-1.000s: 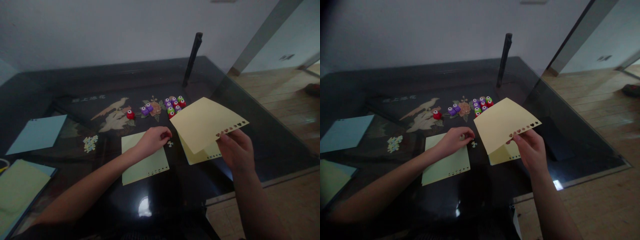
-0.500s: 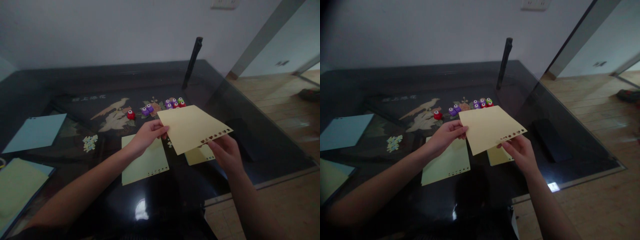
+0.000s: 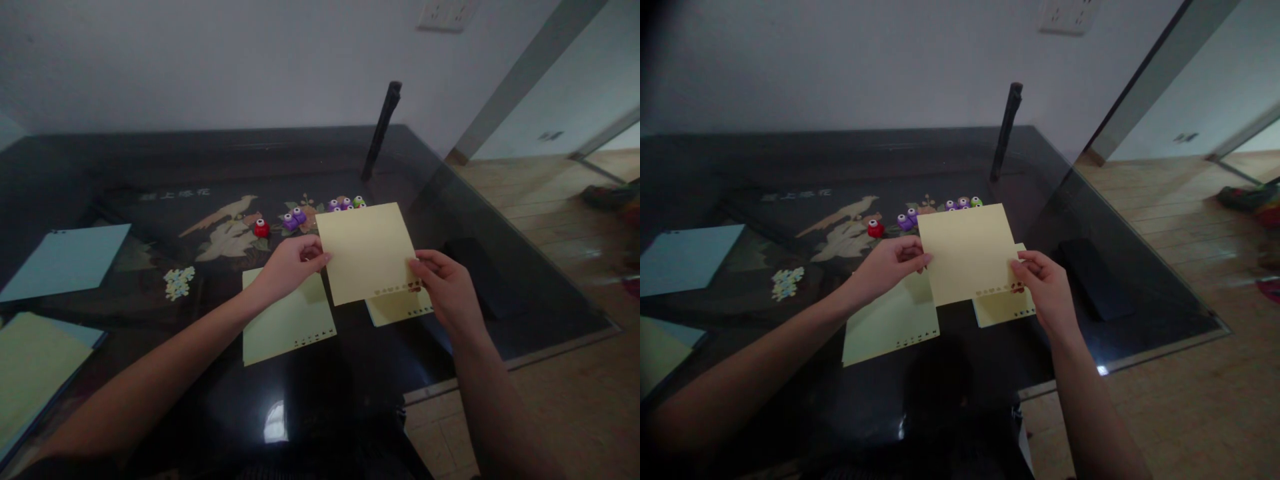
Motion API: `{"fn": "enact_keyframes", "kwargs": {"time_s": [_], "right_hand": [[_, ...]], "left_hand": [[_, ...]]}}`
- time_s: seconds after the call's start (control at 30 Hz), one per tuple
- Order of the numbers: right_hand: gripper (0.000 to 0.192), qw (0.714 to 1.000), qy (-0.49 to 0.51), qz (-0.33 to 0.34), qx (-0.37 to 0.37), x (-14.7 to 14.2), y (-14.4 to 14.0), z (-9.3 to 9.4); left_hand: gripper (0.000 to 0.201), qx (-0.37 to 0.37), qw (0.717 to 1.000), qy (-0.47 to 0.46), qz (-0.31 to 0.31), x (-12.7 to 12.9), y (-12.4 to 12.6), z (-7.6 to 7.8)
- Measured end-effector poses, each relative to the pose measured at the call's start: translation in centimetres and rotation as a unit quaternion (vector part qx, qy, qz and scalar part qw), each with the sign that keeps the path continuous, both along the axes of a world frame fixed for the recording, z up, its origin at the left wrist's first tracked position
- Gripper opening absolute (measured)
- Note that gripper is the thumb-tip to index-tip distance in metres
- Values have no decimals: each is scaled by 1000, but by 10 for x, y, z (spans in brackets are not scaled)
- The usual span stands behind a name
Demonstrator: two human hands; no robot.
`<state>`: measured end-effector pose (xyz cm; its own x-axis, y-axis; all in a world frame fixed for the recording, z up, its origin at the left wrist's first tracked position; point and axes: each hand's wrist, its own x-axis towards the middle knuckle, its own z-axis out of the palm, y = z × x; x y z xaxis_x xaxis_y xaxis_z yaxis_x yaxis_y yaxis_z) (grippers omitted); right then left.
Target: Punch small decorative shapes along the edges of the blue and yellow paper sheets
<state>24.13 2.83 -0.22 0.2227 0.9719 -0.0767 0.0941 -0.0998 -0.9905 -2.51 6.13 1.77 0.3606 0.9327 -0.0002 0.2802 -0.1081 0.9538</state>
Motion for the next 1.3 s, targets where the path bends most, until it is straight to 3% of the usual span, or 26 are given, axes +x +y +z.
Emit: {"fn": "enact_keyframes", "kwargs": {"time_s": [0.17,0.43,0.7,0.87,1.03,1.3], "right_hand": [[29,1000,5,-13,-19,0,-1,1],[29,996,-53,-64,6,26,-16,1],[32,979,-172,-106,-1,56,-36,-12],[33,961,-261,-92,-5,53,-42,-25],[31,947,-304,-99,9,49,-41,-28],[30,921,-381,-82,5,48,-35,-31]], "left_hand": [[48,37,995,-30,85,7,-4,-8],[33,71,996,10,48,36,-16,-9],[27,56,980,185,-52,77,-12,-12],[24,72,953,286,-70,81,-11,-16],[22,130,905,393,-98,81,-15,-21],[18,224,853,454,-125,81,-16,-26]]}}
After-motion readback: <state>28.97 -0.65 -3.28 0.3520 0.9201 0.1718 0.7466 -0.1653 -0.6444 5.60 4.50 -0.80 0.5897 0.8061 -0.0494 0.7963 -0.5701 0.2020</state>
